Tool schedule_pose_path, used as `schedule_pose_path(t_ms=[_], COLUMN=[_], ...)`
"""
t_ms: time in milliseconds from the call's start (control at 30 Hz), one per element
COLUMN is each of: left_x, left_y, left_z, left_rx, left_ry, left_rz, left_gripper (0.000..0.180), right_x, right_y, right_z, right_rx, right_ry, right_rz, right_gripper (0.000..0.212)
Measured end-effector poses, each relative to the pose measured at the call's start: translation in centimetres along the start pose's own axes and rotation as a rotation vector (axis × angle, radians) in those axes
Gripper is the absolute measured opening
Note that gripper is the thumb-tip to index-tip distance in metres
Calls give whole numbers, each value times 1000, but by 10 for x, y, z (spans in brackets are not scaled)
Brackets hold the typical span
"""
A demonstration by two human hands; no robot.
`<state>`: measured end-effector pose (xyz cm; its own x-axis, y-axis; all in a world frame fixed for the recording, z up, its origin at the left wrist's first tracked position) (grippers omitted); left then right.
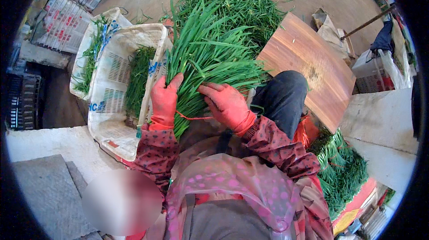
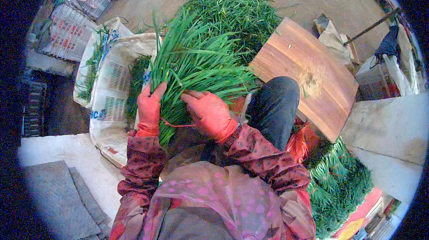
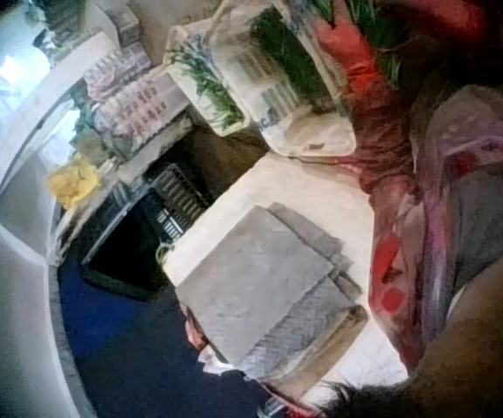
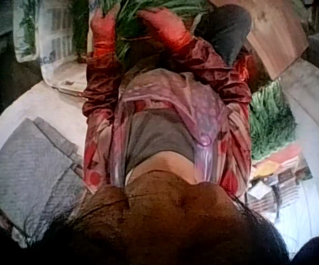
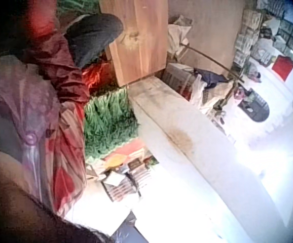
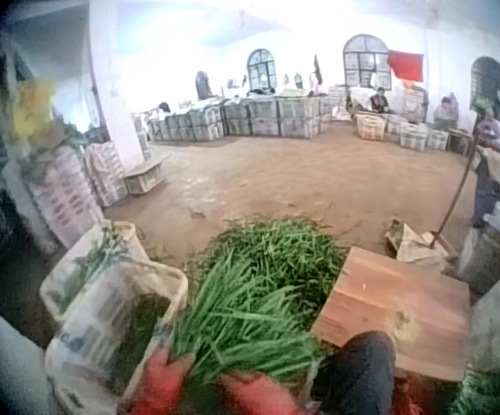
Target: The person ties bundles of chives with red string and stacks them onto a pile. The person then gathers and sorts loose chives from a basket into bundles by hand.
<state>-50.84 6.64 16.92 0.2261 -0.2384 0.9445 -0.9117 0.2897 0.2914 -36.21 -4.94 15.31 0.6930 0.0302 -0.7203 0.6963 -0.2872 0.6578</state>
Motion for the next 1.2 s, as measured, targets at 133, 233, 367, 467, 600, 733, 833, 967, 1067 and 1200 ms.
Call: schedule_pose_path(t_ms=[133,233,367,467,600,733,833,967,1067,1200], left_x=[2,-8,-2,-5,-13,-3,0,3,8,1], left_y=[-1,1,-1,-3,0,-1,-2,-2,-3,-3], left_z=[-1,-2,-3,-4,-5,-4,-4,-3,-2,-6], left_rx=[-5,-30,-42,-45,-58,-87,-85,-80,-102,-105], left_ry=[31,25,99,92,89,95,61,28,41,20], left_rz=[29,70,81,96,126,66,41,52,-13,-133], left_gripper=[24,25,27,27,27,28,29,30,31,31], right_x=[10,17,-3,-15,-7,-2,0,8,15,8], right_y=[0,11,34,28,12,4,1,-1,-9,-10], right_z=[1,-5,-14,-24,-41,-48,-53,-59,-58,-53], right_rx=[157,140,181,109,63,169,169,94,-69,95], right_ry=[-161,-440,-471,-428,-540,-431,-324,-343,-444,-255], right_rz=[-355,-637,-833,-863,-771,-530,-429,-399,-565,-323], right_gripper=[27,25,20,20,29,41,41,42,39,27])
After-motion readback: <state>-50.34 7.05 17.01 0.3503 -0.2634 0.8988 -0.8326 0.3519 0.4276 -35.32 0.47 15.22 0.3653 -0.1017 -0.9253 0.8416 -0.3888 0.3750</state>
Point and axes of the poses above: each hand's wrist, its own z-axis away from the middle knuckle, its own y-axis out of the back of the hand, x = y × z, the point moved 2 cm from there along -z, towards the middle knuckle, and after that the axes turned 9 degrees about -y, right-handed, at the moved point
